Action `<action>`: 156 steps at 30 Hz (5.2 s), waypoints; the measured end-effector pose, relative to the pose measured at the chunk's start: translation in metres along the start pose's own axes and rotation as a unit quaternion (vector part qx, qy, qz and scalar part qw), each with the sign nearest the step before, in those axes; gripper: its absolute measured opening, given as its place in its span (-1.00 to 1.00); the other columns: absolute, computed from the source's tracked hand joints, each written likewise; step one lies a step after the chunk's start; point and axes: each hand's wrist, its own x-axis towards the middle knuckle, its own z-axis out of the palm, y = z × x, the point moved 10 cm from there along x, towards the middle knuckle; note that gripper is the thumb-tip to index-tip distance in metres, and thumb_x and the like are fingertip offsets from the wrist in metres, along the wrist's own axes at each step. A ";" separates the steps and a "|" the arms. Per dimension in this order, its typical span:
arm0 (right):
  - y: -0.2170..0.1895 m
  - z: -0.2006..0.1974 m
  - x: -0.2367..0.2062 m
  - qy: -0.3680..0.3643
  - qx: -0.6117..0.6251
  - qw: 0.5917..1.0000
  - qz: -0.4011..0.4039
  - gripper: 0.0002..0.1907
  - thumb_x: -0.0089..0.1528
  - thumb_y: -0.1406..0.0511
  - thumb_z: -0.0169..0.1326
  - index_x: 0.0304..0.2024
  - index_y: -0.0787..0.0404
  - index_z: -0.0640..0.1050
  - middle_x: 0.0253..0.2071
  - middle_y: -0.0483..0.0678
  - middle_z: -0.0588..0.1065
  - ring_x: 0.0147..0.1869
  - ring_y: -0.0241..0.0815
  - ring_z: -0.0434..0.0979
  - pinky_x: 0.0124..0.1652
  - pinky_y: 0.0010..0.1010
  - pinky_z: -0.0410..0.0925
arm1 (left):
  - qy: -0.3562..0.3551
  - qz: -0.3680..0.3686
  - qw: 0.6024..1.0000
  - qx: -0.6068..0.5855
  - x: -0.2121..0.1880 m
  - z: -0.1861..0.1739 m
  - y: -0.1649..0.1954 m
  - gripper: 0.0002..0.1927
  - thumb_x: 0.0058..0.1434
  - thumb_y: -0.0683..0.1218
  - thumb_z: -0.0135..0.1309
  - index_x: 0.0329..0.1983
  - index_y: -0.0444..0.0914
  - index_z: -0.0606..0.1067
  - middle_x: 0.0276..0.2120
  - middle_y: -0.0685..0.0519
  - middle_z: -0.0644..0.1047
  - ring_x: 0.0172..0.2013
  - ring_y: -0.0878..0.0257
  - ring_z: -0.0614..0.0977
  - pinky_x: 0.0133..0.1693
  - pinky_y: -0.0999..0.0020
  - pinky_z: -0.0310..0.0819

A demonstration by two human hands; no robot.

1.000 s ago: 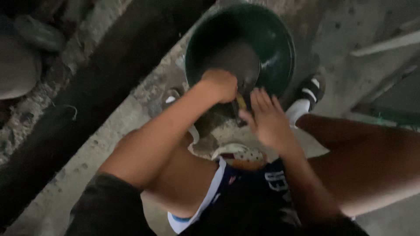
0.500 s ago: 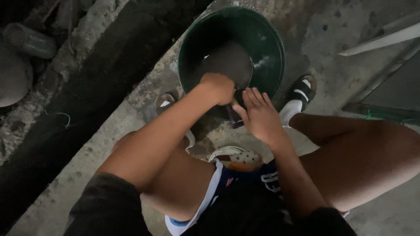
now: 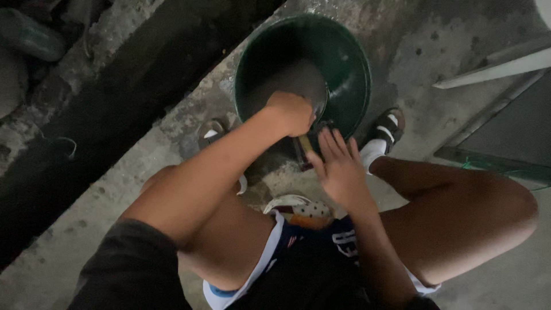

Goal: The person sits on the floor and scrubs a small metal object with a sponge inside a green bucket of water. They repeatedly dip the object and sponge into the water, scrubbing different sides and rinsing the sponge throughout the clip.

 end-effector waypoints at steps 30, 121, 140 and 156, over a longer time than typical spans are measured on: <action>-0.016 -0.015 -0.024 -0.020 -0.004 0.997 -0.073 -0.25 0.35 0.03 -0.07 0.36 0.52 0.29 0.42 0.33 0.25 0.53 0.24 0.14 0.43 0.03 0.03 | 0.027 0.007 0.999 0.018 0.009 -0.007 -0.002 -0.69 0.27 0.02 0.03 -0.10 -0.18 0.68 -0.05 -0.10 0.64 -0.02 -0.03 0.67 -0.03 0.05 0.54; -0.042 -0.008 -0.026 -0.026 -0.017 0.991 -0.129 -0.12 0.23 -0.10 0.09 0.38 0.36 0.32 0.45 0.15 0.27 0.52 0.17 0.15 0.34 0.24 0.00 | 0.009 0.005 0.998 0.060 0.007 0.005 -0.006 -0.72 0.18 -0.06 0.08 -0.12 -0.22 0.68 -0.08 -0.11 0.65 -0.04 -0.02 0.68 -0.09 0.02 0.58; -0.037 -0.013 -0.031 0.097 0.036 0.992 -0.067 -0.29 0.30 0.00 -0.04 0.32 0.38 0.35 0.44 0.08 0.24 0.53 0.15 0.08 0.34 0.27 -0.11 | 0.090 0.076 0.991 0.058 0.010 -0.025 0.013 -0.66 0.23 0.05 0.03 -0.24 -0.26 0.69 -0.22 -0.22 0.66 -0.17 -0.14 0.70 -0.07 -0.03 0.58; -0.021 -0.002 -0.033 0.055 0.029 0.997 0.035 -0.15 0.23 -0.08 0.09 0.37 0.33 0.30 0.38 0.07 0.29 0.53 0.04 0.11 0.41 0.10 -0.07 | 0.063 0.030 0.995 0.068 0.013 -0.023 0.004 -0.63 0.28 0.07 0.01 -0.14 -0.27 0.67 -0.12 -0.19 0.65 -0.08 -0.11 0.69 -0.02 0.01 0.56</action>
